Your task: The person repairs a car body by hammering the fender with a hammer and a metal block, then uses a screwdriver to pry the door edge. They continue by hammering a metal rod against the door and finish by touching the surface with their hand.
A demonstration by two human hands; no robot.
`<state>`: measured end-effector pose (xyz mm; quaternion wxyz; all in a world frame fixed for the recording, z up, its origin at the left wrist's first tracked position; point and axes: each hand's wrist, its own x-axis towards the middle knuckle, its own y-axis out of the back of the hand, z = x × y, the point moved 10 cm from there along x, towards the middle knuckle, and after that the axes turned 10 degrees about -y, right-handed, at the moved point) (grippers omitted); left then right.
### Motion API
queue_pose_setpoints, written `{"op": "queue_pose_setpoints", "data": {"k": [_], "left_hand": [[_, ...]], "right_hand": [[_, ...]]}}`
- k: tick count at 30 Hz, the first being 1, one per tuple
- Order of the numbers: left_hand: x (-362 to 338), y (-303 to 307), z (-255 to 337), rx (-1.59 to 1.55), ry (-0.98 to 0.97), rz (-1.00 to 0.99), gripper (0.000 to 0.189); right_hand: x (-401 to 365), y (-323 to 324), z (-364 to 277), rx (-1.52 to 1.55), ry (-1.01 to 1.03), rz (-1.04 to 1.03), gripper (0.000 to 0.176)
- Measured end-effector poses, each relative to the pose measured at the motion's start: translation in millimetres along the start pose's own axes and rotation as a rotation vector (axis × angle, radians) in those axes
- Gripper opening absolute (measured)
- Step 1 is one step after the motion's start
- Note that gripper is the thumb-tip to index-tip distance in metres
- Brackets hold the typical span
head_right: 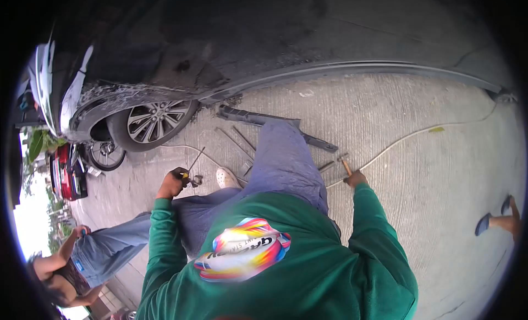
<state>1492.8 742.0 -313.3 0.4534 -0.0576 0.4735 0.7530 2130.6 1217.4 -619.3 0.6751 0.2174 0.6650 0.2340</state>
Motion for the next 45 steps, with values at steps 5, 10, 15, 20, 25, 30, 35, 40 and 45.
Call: {"op": "queue_pose_setpoints", "data": {"k": [5,10,15,20,25,30,35,40,45], "left_hand": [[2,47,6,0.094,0.047,0.282,0.034],[15,76,2,-0.661,0.164,0.576,0.030],[28,114,33,-1.173,-0.064,0.833,0.034],[63,157,54,-1.470,-0.331,0.930,0.059],[105,180,58,-1.549,-0.430,0.961,0.063],[107,204,91,-1.662,-0.602,0.836,0.041],[104,204,82,-1.719,-0.651,0.803,0.070],[99,204,84,-1.704,-0.689,0.769,0.079],[97,208,88,-1.648,-0.735,0.706,0.093]], "right_hand": [[16,-37,-34,-0.364,0.075,-0.087,0.047],[24,22,-6,0.359,-0.153,-0.148,0.026],[-25,178,-113,-0.123,0.295,0.117,0.035],[-231,269,-305,-0.077,0.857,0.484,0.033],[-409,200,-463,-0.477,1.073,0.004,0.031],[-475,163,-587,-0.730,1.246,0.085,0.039],[-477,148,-649,-0.637,1.248,0.152,0.038],[-457,159,-665,-0.633,1.171,0.062,0.033],[-451,142,-651,-0.651,1.255,-0.028,0.035]]}}
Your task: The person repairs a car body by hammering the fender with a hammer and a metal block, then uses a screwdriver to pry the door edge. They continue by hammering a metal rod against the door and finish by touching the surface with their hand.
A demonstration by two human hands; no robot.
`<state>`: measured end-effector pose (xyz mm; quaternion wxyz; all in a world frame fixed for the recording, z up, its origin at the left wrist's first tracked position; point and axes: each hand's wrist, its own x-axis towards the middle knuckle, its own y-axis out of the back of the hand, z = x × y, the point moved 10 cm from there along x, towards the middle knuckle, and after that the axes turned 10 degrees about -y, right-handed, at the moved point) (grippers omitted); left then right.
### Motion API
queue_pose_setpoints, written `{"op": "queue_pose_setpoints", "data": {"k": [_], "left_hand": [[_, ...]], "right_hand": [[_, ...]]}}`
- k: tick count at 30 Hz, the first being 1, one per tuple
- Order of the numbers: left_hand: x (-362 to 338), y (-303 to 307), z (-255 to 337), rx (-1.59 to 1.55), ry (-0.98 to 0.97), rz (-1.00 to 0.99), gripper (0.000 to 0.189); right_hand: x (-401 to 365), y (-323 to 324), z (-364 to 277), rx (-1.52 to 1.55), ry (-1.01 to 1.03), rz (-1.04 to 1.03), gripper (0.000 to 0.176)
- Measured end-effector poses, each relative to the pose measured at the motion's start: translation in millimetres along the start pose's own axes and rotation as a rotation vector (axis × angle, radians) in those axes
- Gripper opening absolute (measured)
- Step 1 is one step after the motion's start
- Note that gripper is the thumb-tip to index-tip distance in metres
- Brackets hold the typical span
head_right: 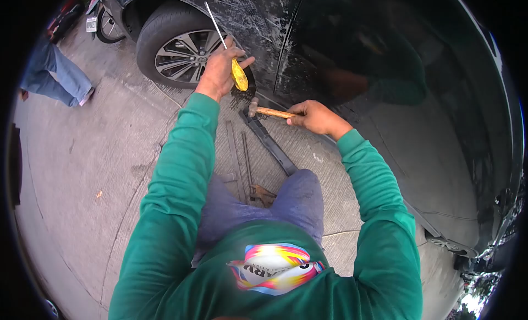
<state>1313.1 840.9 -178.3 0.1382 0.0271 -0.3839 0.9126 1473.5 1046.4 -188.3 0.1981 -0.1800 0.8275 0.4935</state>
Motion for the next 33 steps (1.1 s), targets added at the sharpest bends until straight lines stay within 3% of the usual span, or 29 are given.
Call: {"op": "queue_pose_setpoints", "data": {"k": [2,4,9,11,13,15,17,19,20,21,23,25,26,27,28,29,33], "left_hand": [[0,-4,-4,0.001,0.003,-0.016,0.093],[-2,1,-1,0.009,-0.027,0.078,0.059],[-3,0,1,0.006,-0.023,0.096,0.052],[-3,1,1,0.003,-0.024,0.120,0.048],[-4,-2,2,0.033,-0.011,0.087,0.042],[-5,0,3,0.044,-0.017,0.090,0.040],[-3,-3,2,0.055,-0.013,0.083,0.038],[-2,-1,0,0.082,-0.001,0.074,0.047],[-2,0,3,0.082,-0.002,0.075,0.047],[-3,2,5,0.188,0.026,0.051,0.060],[-7,3,5,0.403,0.092,0.003,0.089],[-17,9,4,0.444,0.145,0.045,0.079],[-22,25,-6,0.577,0.229,0.089,0.070],[-26,44,-16,0.710,0.312,0.136,0.062],[-26,60,-31,0.717,0.314,0.142,0.062],[-23,86,-42,0.950,0.264,0.175,0.057],[-67,120,-96,1.566,0.226,0.129,0.056]], "right_hand": [[4,19,14,0.086,-0.079,0.093,0.036],[4,29,23,0.175,-0.134,0.168,0.038],[-3,4,2,0.107,-0.065,0.004,0.037],[-1,37,18,0.186,-0.129,0.287,0.038],[1,40,16,0.166,-0.023,0.289,0.037],[-4,21,12,0.220,-0.136,0.019,0.037],[-4,36,13,0.201,-0.148,0.107,0.037],[-6,40,19,0.182,-0.159,0.194,0.038],[-5,35,9,0.183,-0.070,0.194,0.038],[-6,31,-1,0.183,0.020,0.193,0.038],[-13,31,5,0.147,-0.006,0.166,0.039],[-28,42,11,0.189,0.018,0.222,0.041],[-47,48,13,0.279,-0.124,0.180,0.042],[-63,51,14,0.284,-0.124,0.177,0.042],[-79,55,25,0.278,-0.177,0.190,0.041],[-93,57,38,0.271,-0.228,0.203,0.040],[-148,33,81,0.341,-0.088,0.304,0.039]]}}
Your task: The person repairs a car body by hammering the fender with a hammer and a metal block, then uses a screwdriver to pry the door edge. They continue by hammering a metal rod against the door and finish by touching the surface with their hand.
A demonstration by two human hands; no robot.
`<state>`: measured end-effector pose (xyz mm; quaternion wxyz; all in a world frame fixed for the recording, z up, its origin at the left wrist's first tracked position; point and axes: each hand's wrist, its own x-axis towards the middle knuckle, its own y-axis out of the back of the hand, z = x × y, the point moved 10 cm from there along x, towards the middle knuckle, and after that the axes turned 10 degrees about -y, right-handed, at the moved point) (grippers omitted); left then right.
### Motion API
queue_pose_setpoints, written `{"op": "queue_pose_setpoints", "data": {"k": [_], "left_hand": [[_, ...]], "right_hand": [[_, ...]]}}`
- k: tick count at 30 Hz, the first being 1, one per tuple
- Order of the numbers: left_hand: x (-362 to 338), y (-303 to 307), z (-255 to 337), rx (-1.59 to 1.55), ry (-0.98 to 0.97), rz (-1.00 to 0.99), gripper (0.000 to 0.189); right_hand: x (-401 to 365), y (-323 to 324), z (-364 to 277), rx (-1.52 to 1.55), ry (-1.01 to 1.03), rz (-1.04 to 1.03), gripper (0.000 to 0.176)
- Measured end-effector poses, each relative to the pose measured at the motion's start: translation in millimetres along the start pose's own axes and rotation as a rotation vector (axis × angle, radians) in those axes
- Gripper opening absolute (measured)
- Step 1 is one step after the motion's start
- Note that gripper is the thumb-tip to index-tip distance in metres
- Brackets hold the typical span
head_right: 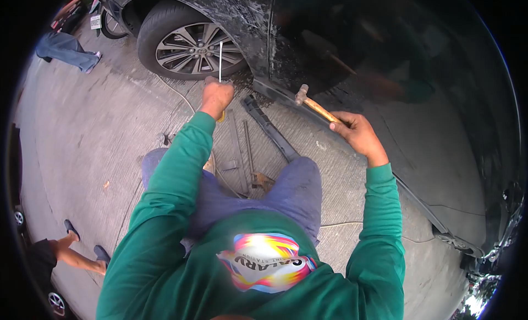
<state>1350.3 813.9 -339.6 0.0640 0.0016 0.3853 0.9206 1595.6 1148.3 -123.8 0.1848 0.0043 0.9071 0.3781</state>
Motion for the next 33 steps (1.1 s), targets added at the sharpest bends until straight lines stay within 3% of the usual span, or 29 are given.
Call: {"op": "queue_pose_setpoints", "data": {"k": [2,3,5,6,8,13,17,20,24,26,33], "left_hand": [[-52,-8,18,-0.098,0.158,-0.204,0.051],[-50,-17,7,-0.093,0.160,-0.197,0.051],[-62,-98,0,-0.371,0.069,-0.708,0.049],[-71,-94,3,-0.372,0.072,-0.708,0.049],[-99,-80,20,-0.741,0.291,-0.671,0.059],[-103,-95,35,-0.795,0.254,-0.685,0.066],[-91,-105,27,-0.797,0.271,-0.649,0.065],[-74,-89,20,-0.605,0.137,-0.535,0.052],[-67,-78,18,-0.498,-0.010,-0.411,0.057],[-63,-55,33,-0.088,-0.232,-0.310,0.056],[-80,-36,45,0.069,-0.148,-0.285,0.042]], "right_hand": [[-20,-4,51,0.079,-0.161,0.008,0.037],[-30,-12,68,0.082,-0.154,0.004,0.037],[-48,-29,121,0.203,-0.325,0.035,0.036],[-58,-41,132,0.202,-0.326,0.032,0.036],[-74,-54,157,0.190,-0.419,0.065,0.034],[-97,-82,191,0.184,-0.483,-0.010,0.034],[-106,-79,180,0.154,-0.461,-0.011,0.034],[-102,-82,190,0.224,-0.457,-0.015,0.031],[-106,-80,188,0.247,-0.446,-0.005,0.030],[-103,-84,186,0.250,-0.444,-0.002,0.030],[-102,-99,188,0.249,-0.452,-0.020,0.033]]}}
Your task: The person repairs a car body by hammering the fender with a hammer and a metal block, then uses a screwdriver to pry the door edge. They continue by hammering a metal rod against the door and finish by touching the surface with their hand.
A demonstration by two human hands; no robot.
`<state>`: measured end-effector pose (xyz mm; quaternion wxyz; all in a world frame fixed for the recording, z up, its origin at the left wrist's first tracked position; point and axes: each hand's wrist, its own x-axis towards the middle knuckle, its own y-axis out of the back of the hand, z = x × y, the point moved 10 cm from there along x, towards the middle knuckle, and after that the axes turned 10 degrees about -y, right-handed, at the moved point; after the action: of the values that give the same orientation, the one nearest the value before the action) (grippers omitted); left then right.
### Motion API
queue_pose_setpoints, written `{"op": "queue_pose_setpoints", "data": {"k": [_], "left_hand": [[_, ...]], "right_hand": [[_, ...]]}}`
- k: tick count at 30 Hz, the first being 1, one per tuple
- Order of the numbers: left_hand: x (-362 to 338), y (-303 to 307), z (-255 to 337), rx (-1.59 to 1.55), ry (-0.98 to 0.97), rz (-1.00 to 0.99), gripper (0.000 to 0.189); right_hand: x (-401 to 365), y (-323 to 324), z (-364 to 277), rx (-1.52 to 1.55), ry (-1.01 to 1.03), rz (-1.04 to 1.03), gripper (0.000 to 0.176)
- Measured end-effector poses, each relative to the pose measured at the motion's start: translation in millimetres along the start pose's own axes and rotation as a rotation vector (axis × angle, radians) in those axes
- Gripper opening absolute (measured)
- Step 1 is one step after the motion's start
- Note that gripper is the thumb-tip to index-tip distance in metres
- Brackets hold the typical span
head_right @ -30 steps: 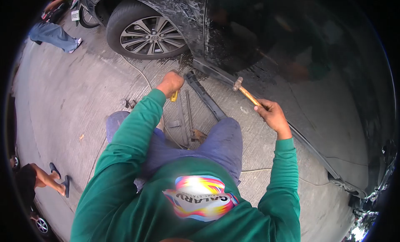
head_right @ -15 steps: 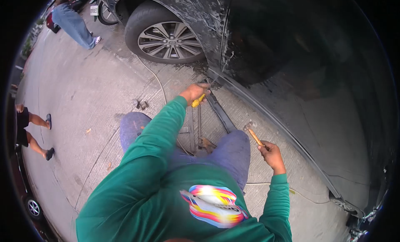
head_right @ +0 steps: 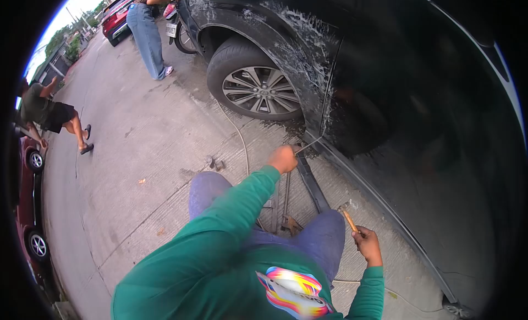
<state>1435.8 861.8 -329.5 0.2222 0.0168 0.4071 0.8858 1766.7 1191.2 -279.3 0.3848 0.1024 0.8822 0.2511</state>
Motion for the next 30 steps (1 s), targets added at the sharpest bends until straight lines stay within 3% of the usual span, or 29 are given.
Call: {"op": "queue_pose_setpoints", "data": {"k": [10,20,23,25,30], "left_hand": [[1,-2,-12,-0.099,0.020,0.081,0.042],[7,-23,-15,-0.089,0.065,-0.051,0.051],[20,-70,-26,-0.186,0.024,-0.050,0.052],[19,-91,-23,-0.493,0.129,0.067,0.051],[-5,-71,23,-0.307,0.055,0.071,0.046]], "right_hand": [[-15,4,42,0.036,-0.085,-0.013,0.035],[-19,-9,35,0.039,-0.069,-0.014,0.034],[-22,-11,36,0.044,-0.073,-0.015,0.033],[-21,-11,36,0.054,-0.084,-0.016,0.033],[-25,-6,40,0.029,-0.089,-0.002,0.032]]}}
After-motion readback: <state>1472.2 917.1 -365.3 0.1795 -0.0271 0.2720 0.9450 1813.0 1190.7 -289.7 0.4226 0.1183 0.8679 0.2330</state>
